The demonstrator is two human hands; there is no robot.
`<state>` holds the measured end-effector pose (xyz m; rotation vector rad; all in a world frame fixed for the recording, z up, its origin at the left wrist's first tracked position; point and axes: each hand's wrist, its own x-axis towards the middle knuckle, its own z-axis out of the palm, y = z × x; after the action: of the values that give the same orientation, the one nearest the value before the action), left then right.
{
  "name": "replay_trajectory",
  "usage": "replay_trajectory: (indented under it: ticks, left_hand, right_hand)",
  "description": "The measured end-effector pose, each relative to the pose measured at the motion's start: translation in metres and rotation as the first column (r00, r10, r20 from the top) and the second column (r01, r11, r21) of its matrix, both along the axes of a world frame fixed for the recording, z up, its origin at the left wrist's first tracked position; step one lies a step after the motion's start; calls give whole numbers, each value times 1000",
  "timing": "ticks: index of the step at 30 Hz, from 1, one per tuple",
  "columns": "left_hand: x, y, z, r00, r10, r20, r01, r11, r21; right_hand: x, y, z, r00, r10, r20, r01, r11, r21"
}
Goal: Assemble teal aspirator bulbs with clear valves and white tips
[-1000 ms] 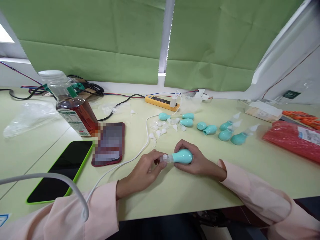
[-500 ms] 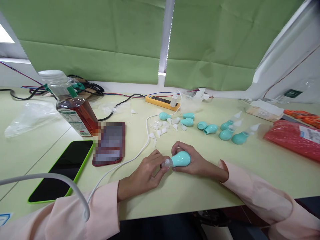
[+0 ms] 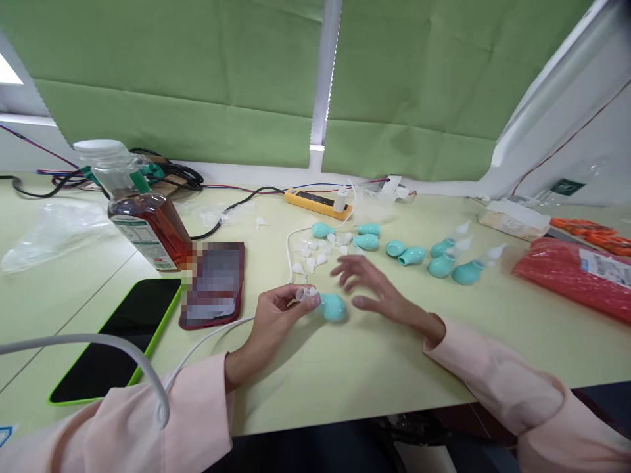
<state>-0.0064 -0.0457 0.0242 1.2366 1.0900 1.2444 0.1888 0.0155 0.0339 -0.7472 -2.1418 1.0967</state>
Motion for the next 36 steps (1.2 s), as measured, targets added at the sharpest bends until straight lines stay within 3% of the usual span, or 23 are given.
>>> replay_trajectory:
  ticks: [1,3,4,6,9,13,18,24,30,34,36]
  left_hand:
    - [0,0,0,1000,5,-14,-5,1000,23]
    - [0,-2,0,998,7,-56,-1,995,103]
    - [1,-4,1,996,4,-86,9,989,147]
    - [1,-10,2,987,0,-163,36,974,223]
    - [1,-19,4,940,-38,-340,145,945,294]
    - [-1,-26,7,799,-144,-583,319,924,210]
    - [0,-27,6,744,-103,-660,325,919,223]
    - [0,-24,3,665,-91,-741,352,913,204]
    - [-1,-22,-2,648,-49,-760,441,838,322]
    - [0,-24,0,677,-19,-736,336,897,286]
    - [1,-25,1,692,-14,-722,302,914,272]
  right_hand:
    - [5,11,-2,989,-147,26,141,976,168]
    - [14,33,-8,918,-391,71,331,851,407]
    - [16,41,-12,885,-454,102,355,801,483]
    - [16,52,-19,857,-486,172,315,758,571]
    - [3,54,-24,865,-432,253,194,755,627]
    - [-23,45,-17,887,-343,308,53,739,672]
    - [-45,38,-18,908,-216,358,-90,735,672]
    - [-56,39,-28,941,-105,321,-125,775,620]
    - [-50,32,-29,954,-87,287,-97,816,570]
    - [-51,30,-26,964,-87,252,-68,833,549]
    - [-56,31,-26,950,-150,274,-23,841,540]
